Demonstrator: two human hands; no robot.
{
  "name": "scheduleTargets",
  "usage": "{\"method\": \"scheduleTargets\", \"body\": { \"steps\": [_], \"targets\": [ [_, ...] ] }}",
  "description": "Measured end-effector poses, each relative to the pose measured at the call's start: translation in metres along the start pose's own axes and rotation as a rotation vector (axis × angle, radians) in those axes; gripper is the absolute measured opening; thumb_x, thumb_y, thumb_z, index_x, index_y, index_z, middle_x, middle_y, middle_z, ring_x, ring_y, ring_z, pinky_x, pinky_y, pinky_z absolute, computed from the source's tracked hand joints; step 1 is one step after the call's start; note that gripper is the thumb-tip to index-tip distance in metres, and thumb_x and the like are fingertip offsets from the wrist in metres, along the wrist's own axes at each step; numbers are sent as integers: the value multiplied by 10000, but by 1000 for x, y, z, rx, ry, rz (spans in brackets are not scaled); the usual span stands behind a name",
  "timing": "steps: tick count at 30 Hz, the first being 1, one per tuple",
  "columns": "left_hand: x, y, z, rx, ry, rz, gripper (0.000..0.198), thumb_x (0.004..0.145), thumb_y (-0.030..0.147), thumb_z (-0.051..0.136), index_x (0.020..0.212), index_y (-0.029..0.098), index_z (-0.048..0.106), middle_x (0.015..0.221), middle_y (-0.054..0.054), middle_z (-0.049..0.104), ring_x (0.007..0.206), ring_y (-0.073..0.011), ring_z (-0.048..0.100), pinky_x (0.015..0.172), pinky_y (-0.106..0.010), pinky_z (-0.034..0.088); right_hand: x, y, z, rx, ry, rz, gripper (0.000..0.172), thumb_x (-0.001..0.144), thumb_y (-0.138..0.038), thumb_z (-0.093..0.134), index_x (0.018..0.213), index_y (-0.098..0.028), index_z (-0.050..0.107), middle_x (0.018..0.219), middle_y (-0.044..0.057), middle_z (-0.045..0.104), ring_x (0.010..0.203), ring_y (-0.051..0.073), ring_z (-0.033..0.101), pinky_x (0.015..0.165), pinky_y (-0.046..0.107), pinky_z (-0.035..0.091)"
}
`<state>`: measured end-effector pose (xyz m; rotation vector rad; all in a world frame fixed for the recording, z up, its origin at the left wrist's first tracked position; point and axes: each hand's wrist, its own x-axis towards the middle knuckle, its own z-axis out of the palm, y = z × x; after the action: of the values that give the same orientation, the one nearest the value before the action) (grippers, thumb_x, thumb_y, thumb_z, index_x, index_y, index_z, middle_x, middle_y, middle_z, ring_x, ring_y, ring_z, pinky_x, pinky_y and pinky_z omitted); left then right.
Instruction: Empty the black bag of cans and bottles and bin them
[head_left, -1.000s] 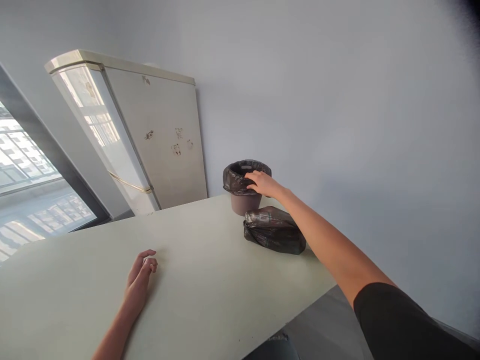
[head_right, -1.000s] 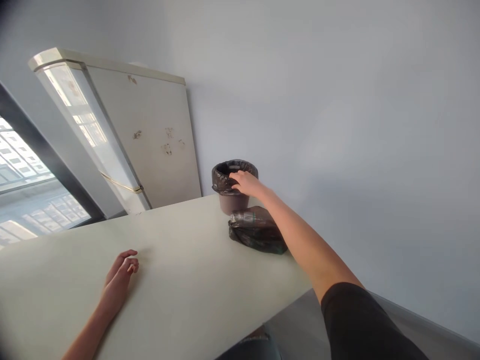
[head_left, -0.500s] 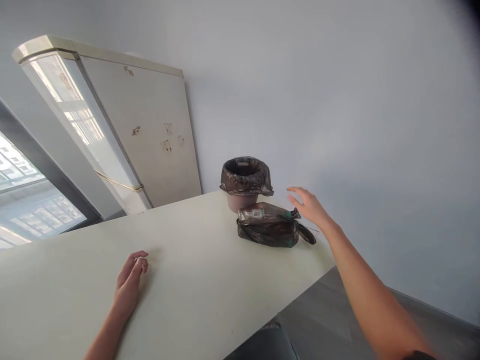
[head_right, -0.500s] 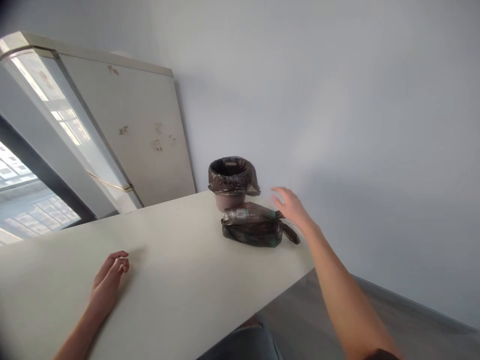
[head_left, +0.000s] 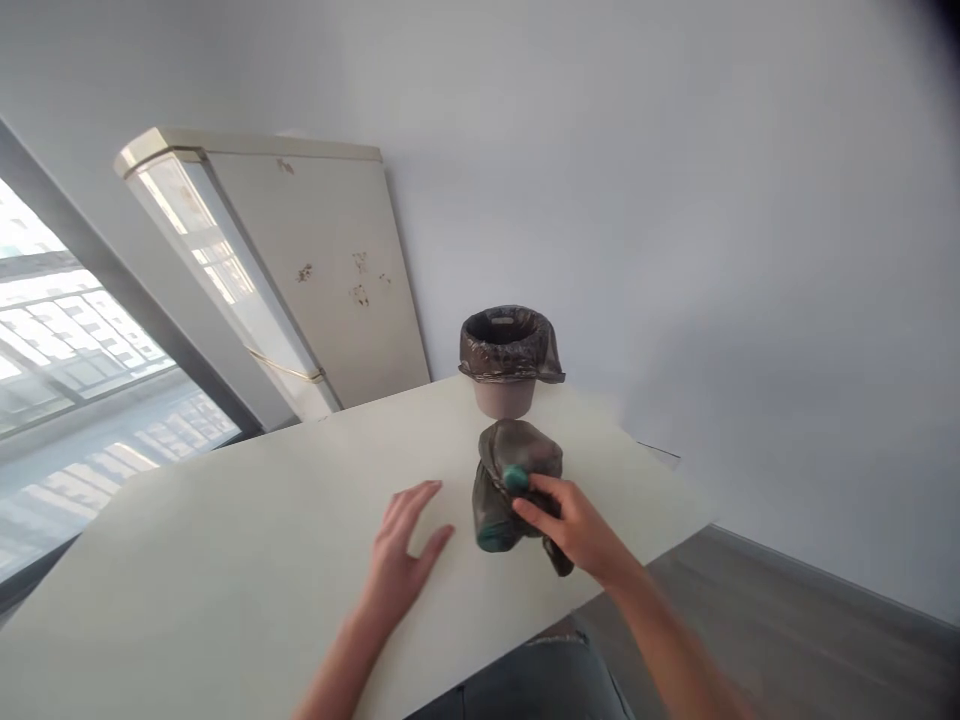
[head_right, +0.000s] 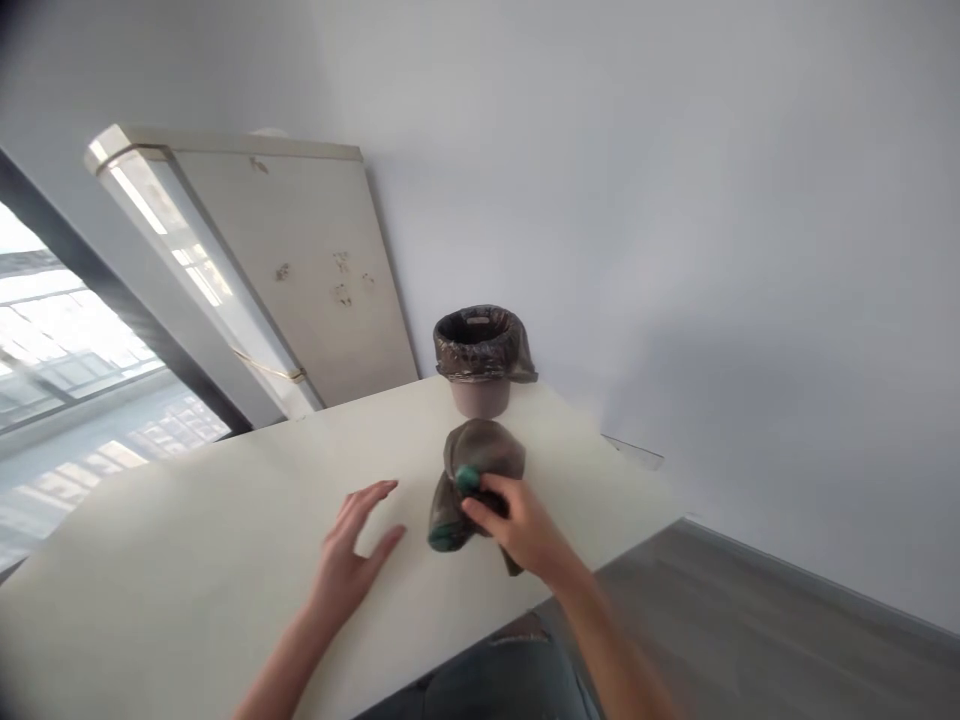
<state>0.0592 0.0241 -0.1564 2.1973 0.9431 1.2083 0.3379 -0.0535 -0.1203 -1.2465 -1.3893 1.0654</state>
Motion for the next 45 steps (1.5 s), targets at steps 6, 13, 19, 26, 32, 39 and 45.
{"method": "scheduleTargets", "body": {
  "steps": [6, 13, 19, 26, 32, 39, 45],
  "targets": [
    [10, 28, 9, 17, 29, 68, 231, 1027, 195, 531, 1110, 270, 733, 988, -87, 747, 930, -248, 696, 836, -405, 526, 25, -22, 30, 248, -224, 58, 508, 1047, -644, 558, 1146, -196, 776, 992, 85, 744, 958, 279, 689, 879, 399, 553],
    [-5, 22, -23, -96, 63, -7, 169, 1036, 310, 571, 953, 233, 697, 1026, -110, 696, 983, -259, 643, 868, -403, 504, 32, -20, 37, 37, -252, -58, 163, 871, -369, 798, 850, -214, 751, 765, 16, 634, 744, 218, 605, 702, 326, 478],
    [-38, -14, -42, -397, 301, -370, 339, 1006, 550, 618, 929, 220, 610, 788, -21, 566, 749, -191, 527, 692, -304, 428, 47, 3, 38, 165, 22, -207, 523, 1029, -623, 584, 708, -217, 514, 846, 23, 539, 725, 187, 450, 668, 313, 389],
    [-40, -7, -55, -686, 220, -454, 316, 984, 514, 638, 1041, 204, 631, 828, -29, 555, 774, -184, 513, 707, -296, 421, 68, 17, 73, 516, -100, -28, 474, 965, -723, 634, 1003, -261, 539, 741, -46, 390, 625, 159, 356, 564, 266, 323],
    [-48, 17, -52, -353, -113, -370, 316, 975, 495, 675, 1138, 224, 673, 795, -11, 628, 814, -208, 600, 834, -337, 453, 61, 0, 97, 568, -180, -162, 406, 883, -486, 818, 1180, -296, 616, 1201, 57, 665, 1174, 275, 643, 991, 396, 542],
    [-59, 18, -28, 164, -227, -191, 287, 868, 429, 829, 1049, 239, 710, 1024, -63, 662, 949, -254, 626, 883, -394, 454, 54, 22, 96, 278, 130, -242, 223, 961, -451, 713, 1108, -292, 661, 1200, 85, 679, 1129, 313, 649, 1021, 509, 534],
    [-72, 1, -10, 367, -214, -56, 124, 961, 326, 713, 931, 232, 638, 1001, -78, 656, 956, -271, 591, 870, -425, 436, -12, -81, 80, -70, -79, -385, 220, 1031, -337, 535, 954, -380, 736, 1015, 58, 712, 910, 305, 663, 805, 497, 561]
  ]
}}
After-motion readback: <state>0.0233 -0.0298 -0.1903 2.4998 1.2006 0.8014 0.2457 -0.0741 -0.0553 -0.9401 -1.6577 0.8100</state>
